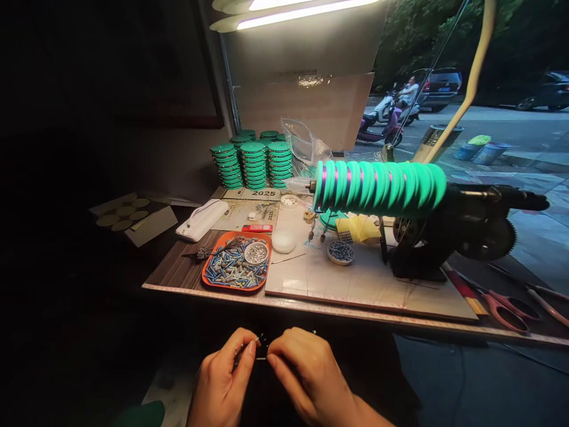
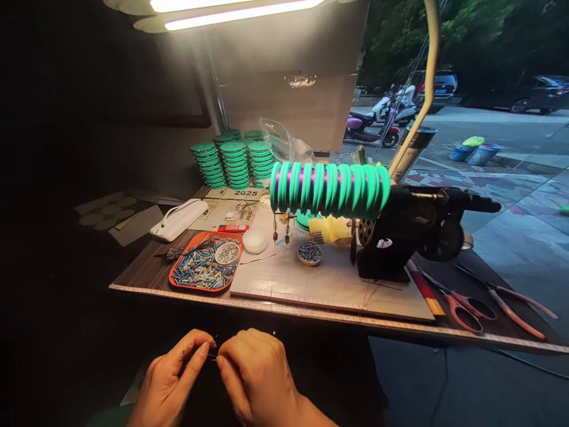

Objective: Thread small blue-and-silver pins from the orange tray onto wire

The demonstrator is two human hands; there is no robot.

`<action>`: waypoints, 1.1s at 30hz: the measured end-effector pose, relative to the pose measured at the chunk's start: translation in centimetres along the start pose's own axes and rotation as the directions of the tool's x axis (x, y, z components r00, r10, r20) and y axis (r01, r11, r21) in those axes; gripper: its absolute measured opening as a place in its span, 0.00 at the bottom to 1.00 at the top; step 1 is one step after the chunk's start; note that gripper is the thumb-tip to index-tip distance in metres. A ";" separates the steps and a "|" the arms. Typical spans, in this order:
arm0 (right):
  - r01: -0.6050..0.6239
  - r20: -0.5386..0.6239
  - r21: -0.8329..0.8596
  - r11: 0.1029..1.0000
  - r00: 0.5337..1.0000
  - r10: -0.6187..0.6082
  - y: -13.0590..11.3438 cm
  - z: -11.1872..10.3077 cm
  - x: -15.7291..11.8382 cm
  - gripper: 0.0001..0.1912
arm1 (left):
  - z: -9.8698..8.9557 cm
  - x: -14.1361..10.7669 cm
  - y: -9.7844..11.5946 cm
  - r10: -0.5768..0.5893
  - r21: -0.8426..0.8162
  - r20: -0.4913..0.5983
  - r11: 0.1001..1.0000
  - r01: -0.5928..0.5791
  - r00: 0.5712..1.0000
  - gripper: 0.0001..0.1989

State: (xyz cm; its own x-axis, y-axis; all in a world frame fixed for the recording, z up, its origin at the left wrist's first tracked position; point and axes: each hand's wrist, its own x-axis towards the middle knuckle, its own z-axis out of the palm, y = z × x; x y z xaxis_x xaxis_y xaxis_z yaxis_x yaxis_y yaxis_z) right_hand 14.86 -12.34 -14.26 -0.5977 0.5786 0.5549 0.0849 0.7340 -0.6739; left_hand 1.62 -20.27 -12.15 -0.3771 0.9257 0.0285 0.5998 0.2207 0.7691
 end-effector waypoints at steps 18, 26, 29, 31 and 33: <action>-0.014 0.006 0.057 0.998 1.000 0.014 0.0 0.0 -0.2 0.16 | -0.1 -0.1 -0.2 0.019 0.005 0.013 1.000 -0.019 1.000 0.13; -0.074 0.048 0.064 0.995 0.996 0.071 0.2 0.0 -0.4 0.13 | 0.3 -0.5 0.2 0.012 -0.057 -0.073 0.998 -0.016 0.997 0.12; -0.172 0.044 0.072 0.982 0.985 0.169 0.4 0.0 -0.5 0.12 | 0.4 -0.5 0.6 -0.022 -0.090 -0.129 0.996 0.010 0.991 0.11; -0.240 0.035 0.055 0.969 0.971 0.238 0.5 0.0 -0.5 0.12 | 0.4 -0.5 0.7 -0.020 -0.091 -0.126 0.996 0.008 0.992 0.12; -0.273 0.018 0.027 0.962 0.962 0.272 0.6 0.0 -0.5 0.12 | 0.4 -0.6 0.6 -0.002 -0.067 -0.121 0.998 -0.006 0.993 0.12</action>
State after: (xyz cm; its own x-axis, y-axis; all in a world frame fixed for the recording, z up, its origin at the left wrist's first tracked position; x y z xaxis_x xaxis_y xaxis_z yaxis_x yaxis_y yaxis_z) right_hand 15.21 -12.20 -14.92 -0.5664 0.7500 0.3417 0.2229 0.5385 -0.8126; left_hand 2.50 -20.57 -12.02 -0.4608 0.8814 0.1034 0.5532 0.1942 0.8101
